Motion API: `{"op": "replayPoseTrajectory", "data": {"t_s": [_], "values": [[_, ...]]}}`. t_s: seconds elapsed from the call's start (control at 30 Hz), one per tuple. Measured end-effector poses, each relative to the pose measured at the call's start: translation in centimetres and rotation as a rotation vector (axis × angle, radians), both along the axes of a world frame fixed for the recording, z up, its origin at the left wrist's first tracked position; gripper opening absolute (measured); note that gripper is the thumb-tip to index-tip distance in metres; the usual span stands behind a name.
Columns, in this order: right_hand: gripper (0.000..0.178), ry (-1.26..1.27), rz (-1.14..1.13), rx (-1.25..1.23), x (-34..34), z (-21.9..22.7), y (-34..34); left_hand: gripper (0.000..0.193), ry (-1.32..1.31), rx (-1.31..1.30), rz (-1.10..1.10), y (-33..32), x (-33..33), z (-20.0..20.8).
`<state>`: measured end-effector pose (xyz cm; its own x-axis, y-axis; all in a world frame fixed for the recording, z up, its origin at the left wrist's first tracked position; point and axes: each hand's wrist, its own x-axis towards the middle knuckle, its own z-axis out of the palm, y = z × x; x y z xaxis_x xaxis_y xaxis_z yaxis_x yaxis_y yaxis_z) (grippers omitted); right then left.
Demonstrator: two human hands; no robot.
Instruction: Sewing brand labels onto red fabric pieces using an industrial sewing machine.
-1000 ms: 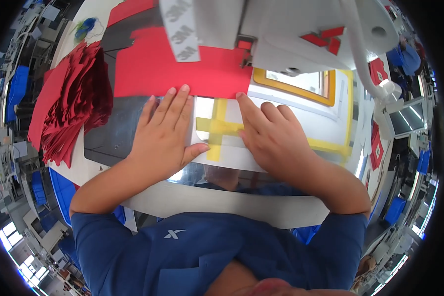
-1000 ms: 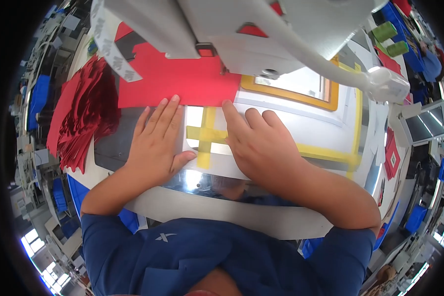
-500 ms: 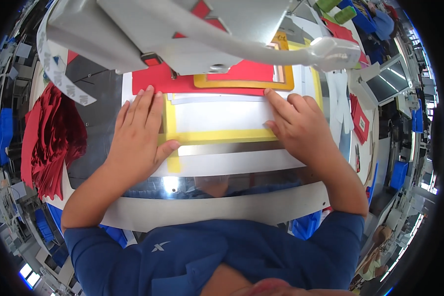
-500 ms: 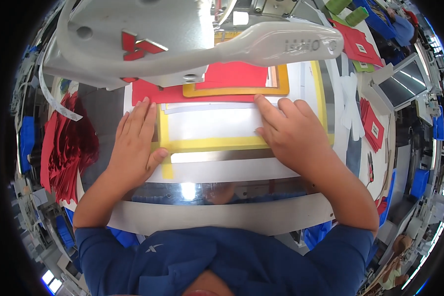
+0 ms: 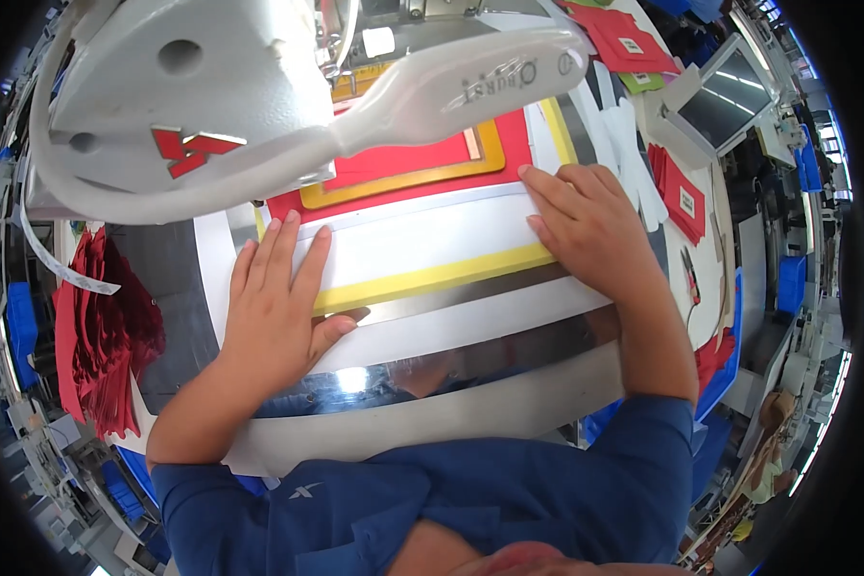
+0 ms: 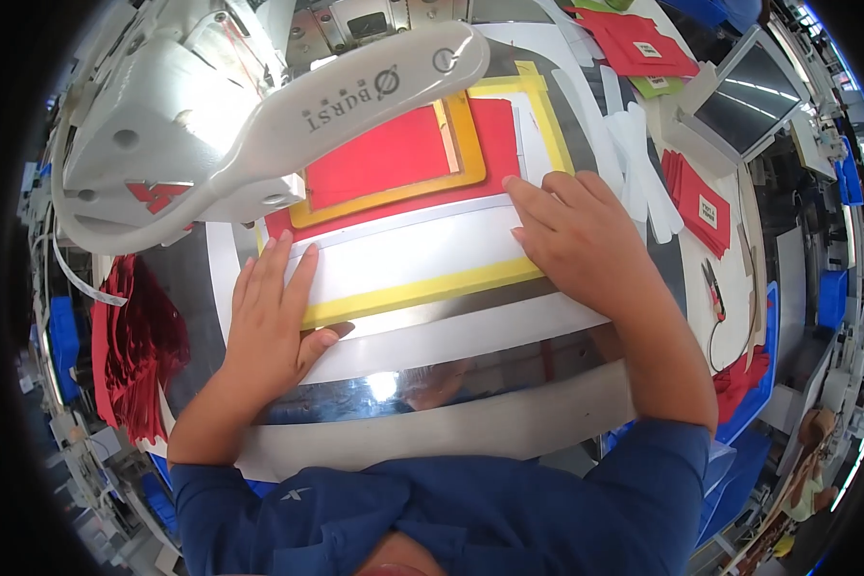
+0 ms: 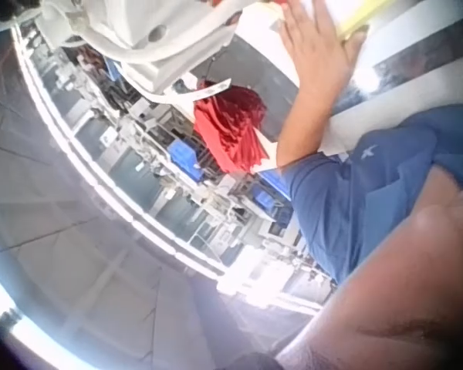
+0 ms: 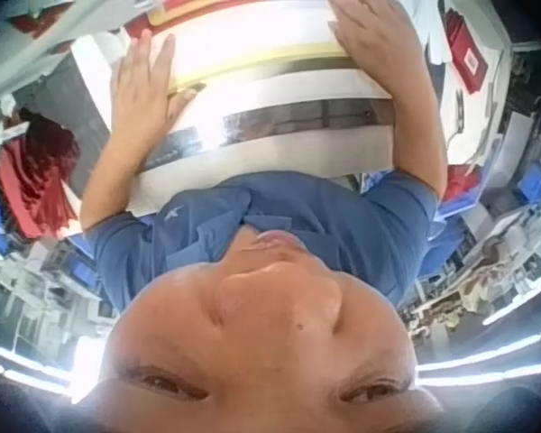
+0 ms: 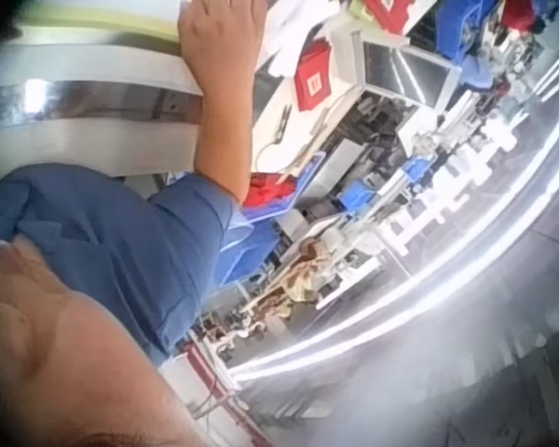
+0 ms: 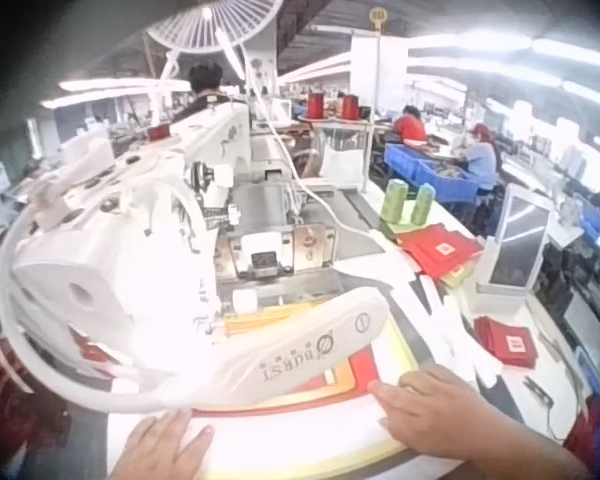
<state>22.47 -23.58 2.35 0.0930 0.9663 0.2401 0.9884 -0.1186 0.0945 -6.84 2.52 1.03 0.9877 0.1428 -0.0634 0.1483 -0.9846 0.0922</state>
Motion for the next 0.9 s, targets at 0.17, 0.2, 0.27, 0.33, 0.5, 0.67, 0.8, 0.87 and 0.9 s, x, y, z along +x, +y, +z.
{"op": "replayPoseTrajectory", "data": {"t_s": [0.17,0.2,0.27,0.33,0.5,0.67,0.8,0.87,0.9], "values": [[0.019,0.047,0.018,0.036,0.2,-0.4,0.1,0.093,-0.015,0.017,-0.004,-0.1,-0.2,-0.2],[0.018,0.079,0.016,0.046,0.0,-0.4,0.1,0.093,-0.034,0.022,-0.014,-0.1,-0.4,-0.2],[0.018,0.118,0.023,0.053,-0.3,-0.4,0.2,0.094,-0.04,-0.02,-0.027,-0.1,-0.1,-0.1],[0.013,0.209,0.045,-0.007,-0.7,-0.4,0.3,0.094,-0.05,-0.061,-0.038,-0.1,0.1,-0.1],[0.017,0.288,0.01,-0.058,-1.1,-0.7,0.6,0.095,-0.053,-0.082,-0.058,-0.1,0.1,-0.2],[0.017,0.274,0.005,-0.09,-1.2,-0.5,0.9,0.095,-0.066,-0.099,-0.061,0.0,-0.1,-0.1],[0.02,0.247,-0.022,-0.092,-1.6,-0.2,1.1,0.097,-0.12,-0.14,-0.018,-0.1,-0.1,-0.2],[0.021,0.257,-0.014,-0.084,-1.6,-0.2,0.9,0.097,-0.105,-0.148,-0.026,0.0,0.1,-0.5],[0.022,0.242,-0.028,-0.082,-1.5,-0.2,0.8,0.098,-0.1,-0.168,-0.049,-0.1,0.2,-0.6]]}}
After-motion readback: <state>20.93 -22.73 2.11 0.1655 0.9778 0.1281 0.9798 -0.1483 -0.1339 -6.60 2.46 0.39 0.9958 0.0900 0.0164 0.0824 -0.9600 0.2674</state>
